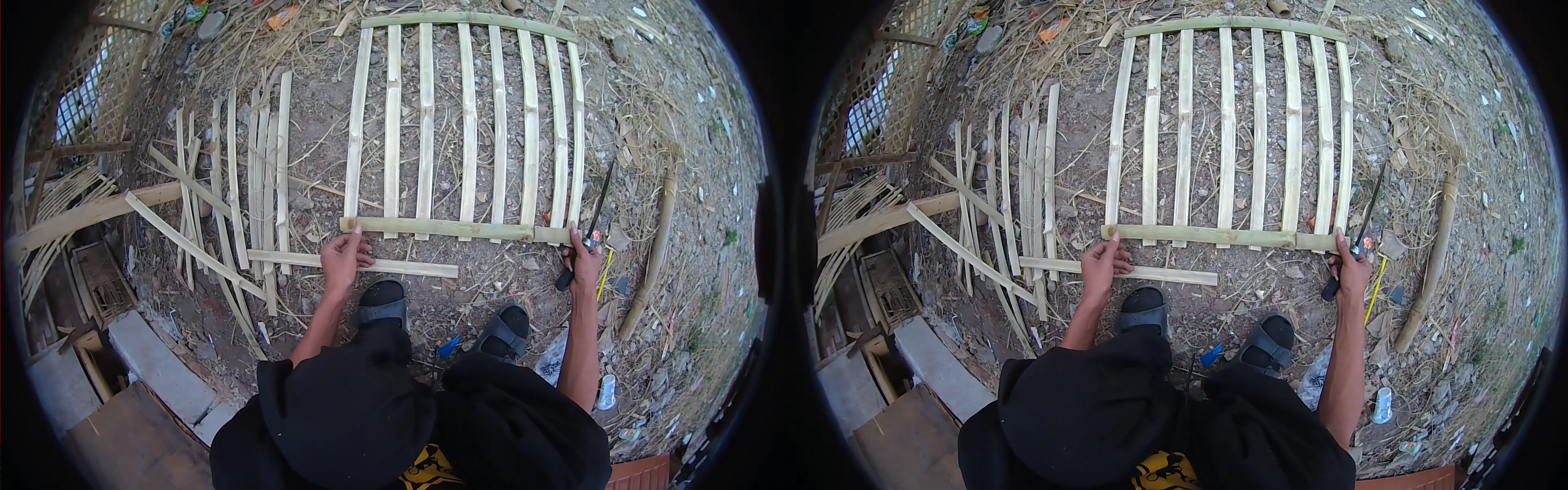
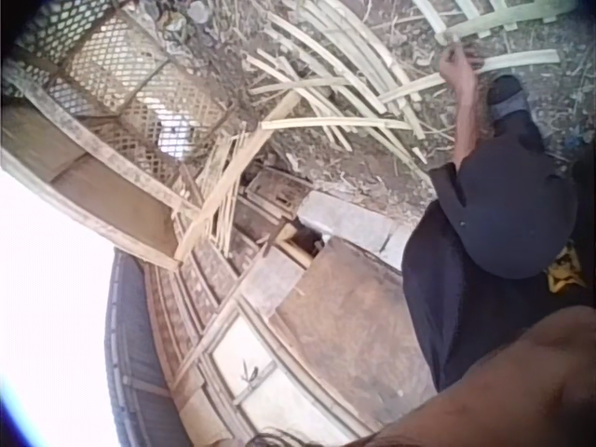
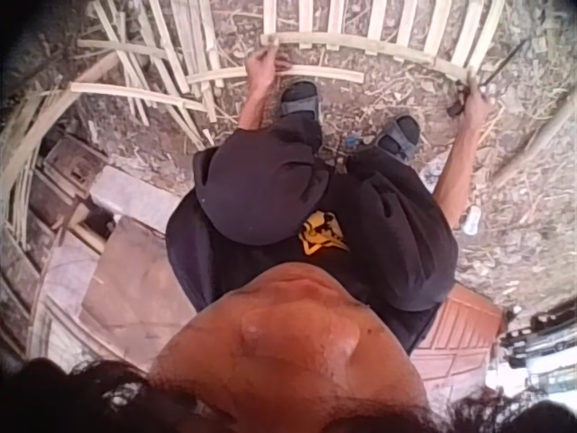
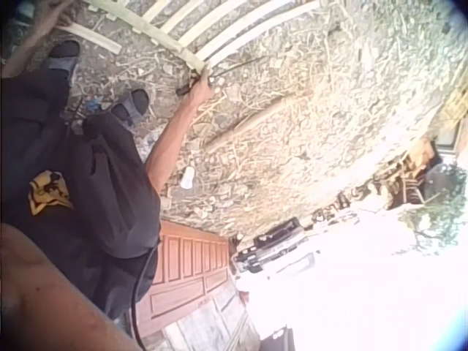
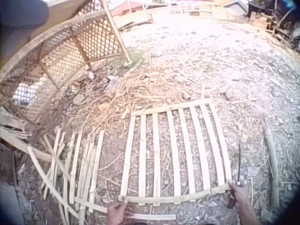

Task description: The person constructs a bamboo lattice by arranging split bamboo strips and securing a cross-piece using a machete and a length of bamboo to hammer small wooden pins.

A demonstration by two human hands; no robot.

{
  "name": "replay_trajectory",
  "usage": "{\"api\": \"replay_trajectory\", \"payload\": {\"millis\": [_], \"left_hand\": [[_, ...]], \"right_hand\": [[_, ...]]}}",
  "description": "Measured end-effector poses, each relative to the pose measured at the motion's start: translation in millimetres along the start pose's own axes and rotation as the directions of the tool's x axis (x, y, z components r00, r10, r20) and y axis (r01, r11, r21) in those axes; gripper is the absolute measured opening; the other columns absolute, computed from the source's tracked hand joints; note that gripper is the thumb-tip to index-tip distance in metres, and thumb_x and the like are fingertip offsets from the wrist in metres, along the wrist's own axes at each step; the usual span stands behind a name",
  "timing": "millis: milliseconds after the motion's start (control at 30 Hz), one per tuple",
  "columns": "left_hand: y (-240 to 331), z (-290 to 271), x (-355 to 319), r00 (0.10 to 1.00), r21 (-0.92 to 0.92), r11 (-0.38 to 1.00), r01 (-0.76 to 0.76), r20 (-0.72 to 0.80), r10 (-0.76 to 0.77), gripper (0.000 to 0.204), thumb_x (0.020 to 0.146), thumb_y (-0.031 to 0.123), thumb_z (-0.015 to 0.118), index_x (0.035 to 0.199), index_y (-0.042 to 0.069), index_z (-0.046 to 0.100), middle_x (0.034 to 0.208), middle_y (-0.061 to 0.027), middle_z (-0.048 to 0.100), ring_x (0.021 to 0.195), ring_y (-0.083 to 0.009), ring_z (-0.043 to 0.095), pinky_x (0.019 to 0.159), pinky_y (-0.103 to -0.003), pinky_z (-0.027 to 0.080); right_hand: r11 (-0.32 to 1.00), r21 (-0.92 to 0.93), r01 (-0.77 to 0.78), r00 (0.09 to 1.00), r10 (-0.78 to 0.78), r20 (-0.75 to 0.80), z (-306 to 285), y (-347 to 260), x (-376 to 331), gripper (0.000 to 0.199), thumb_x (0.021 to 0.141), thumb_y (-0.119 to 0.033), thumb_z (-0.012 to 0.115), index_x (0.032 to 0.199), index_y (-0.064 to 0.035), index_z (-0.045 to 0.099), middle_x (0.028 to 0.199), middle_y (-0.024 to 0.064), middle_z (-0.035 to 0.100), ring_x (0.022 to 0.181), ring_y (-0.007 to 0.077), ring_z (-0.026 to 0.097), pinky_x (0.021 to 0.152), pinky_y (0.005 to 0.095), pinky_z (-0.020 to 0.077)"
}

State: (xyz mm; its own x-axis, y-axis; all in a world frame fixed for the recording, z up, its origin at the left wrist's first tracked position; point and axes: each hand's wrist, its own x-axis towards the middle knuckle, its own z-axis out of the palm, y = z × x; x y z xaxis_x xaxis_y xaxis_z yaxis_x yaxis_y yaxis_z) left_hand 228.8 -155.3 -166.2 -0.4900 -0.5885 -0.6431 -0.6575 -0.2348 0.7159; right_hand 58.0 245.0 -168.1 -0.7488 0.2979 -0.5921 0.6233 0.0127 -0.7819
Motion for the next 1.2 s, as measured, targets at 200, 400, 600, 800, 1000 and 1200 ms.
{"api": "replay_trajectory", "payload": {"millis": [200, 400, 600, 800, 1000, 1200], "left_hand": [[2.8, -0.8, 0.7, 0.999, 0.075, 0.997, -0.032, 0.039, 0.029, 0.036, 0.088, 0.032, 0.063, 0.092, -0.004, 0.062, 0.073, -0.0082, 0.061, 0.049, -0.0116, 0.058, 0.043, -0.023, 0.041], [-5.9, -17.1, 26.6, 0.988, 0.020, 0.993, -0.118, -0.095, 0.119, 0.031, 0.092, 0.026, 0.058, 0.101, -0.004, 0.059, 0.077, -0.0067, 0.060, 0.060, -0.0110, 0.059, 0.049, -0.023, 0.045], [-7.4, -22.9, 28.4, 0.996, -0.161, 0.983, -0.089, 0.016, 0.093, 0.034, 0.091, 0.026, 0.059, 0.102, -0.007, 0.059, 0.080, -0.0104, 0.062, 0.064, -0.0130, 0.061, 0.054, -0.022, 0.047], [-9.4, -10.9, 13.3, 0.999, -0.399, 0.916, -0.030, -0.003, 0.032, 0.025, 0.090, 0.017, 0.061, 0.097, -0.008, 0.062, 0.087, -0.0128, 0.065, 0.074, -0.0176, 0.066, 0.066, -0.025, 0.056], [-16.1, -13.3, 12.8, 0.999, -0.495, 0.868, 0.043, 0.051, -0.020, 0.029, 0.090, 0.018, 0.061, 0.098, -0.010, 0.061, 0.089, -0.0155, 0.065, 0.076, -0.0213, 0.067, 0.073, -0.029, 0.058], [-17.9, -12.0, 11.7, 0.987, -0.589, 0.794, 0.147, 0.138, -0.080, 0.029, 0.090, 0.019, 0.061, 0.099, -0.008, 0.061, 0.091, -0.0145, 0.064, 0.084, -0.0223, 0.066, 0.078, -0.030, 0.057]], "right_hand": [[1.000, -0.003, 0.015, 1.000, -0.015, 0.017, -1.7, 2.5, -0.1, 0.028, 0.079, -0.025, 0.074, 0.082, -0.0017, 0.060, 0.058, 0.0062, 0.059, 0.041, 0.0091, 0.051, 0.035, 0.0193, 0.0326], [0.998, 0.061, -0.019, 1.000, 0.018, 0.013, -0.8, 0.5, -4.8, 0.026, 0.081, -0.024, 0.073, 0.084, -0.0017, 0.059, 0.064, 0.0051, 0.061, 0.046, 0.0097, 0.054, 0.036, 0.0198, 0.0344], [0.997, 0.058, -0.041, 0.998, 0.039, 0.042, -6.5, -9.5, -6.8, 0.024, 0.083, -0.023, 0.071, 0.086, -0.0011, 0.060, 0.067, 0.0038, 0.060, 0.051, 0.0087, 0.056, 0.037, 0.0201, 0.0351], [0.998, 0.057, -0.032, 0.999, 0.030, 0.037, -11.7, -10.3, 0.0, 0.023, 0.083, -0.023, 0.070, 0.083, -0.0020, 0.061, 0.062, 0.0042, 0.059, 0.044, 0.0082, 0.051, 0.037, 0.0194, 0.0337], [0.999, 0.043, -0.010, 0.999, 0.008, 0.041, -10.3, -5.6, 2.9, 0.025, 0.084, -0.025, 0.070, 0.082, -0.0020, 0.060, 0.059, 0.0050, 0.058, 0.042, 0.0080, 0.047, 0.037, 0.0197, 0.0322], [0.999, 0.034, -0.012, 0.999, 0.011, 0.031, -8.3, -3.7, 2.7, 0.025, 0.084, -0.024, 0.069, 0.082, -0.0009, 0.059, 0.060, 0.0058, 0.057, 0.042, 0.0086, 0.047, 0.037, 0.0200, 0.0320]]}}
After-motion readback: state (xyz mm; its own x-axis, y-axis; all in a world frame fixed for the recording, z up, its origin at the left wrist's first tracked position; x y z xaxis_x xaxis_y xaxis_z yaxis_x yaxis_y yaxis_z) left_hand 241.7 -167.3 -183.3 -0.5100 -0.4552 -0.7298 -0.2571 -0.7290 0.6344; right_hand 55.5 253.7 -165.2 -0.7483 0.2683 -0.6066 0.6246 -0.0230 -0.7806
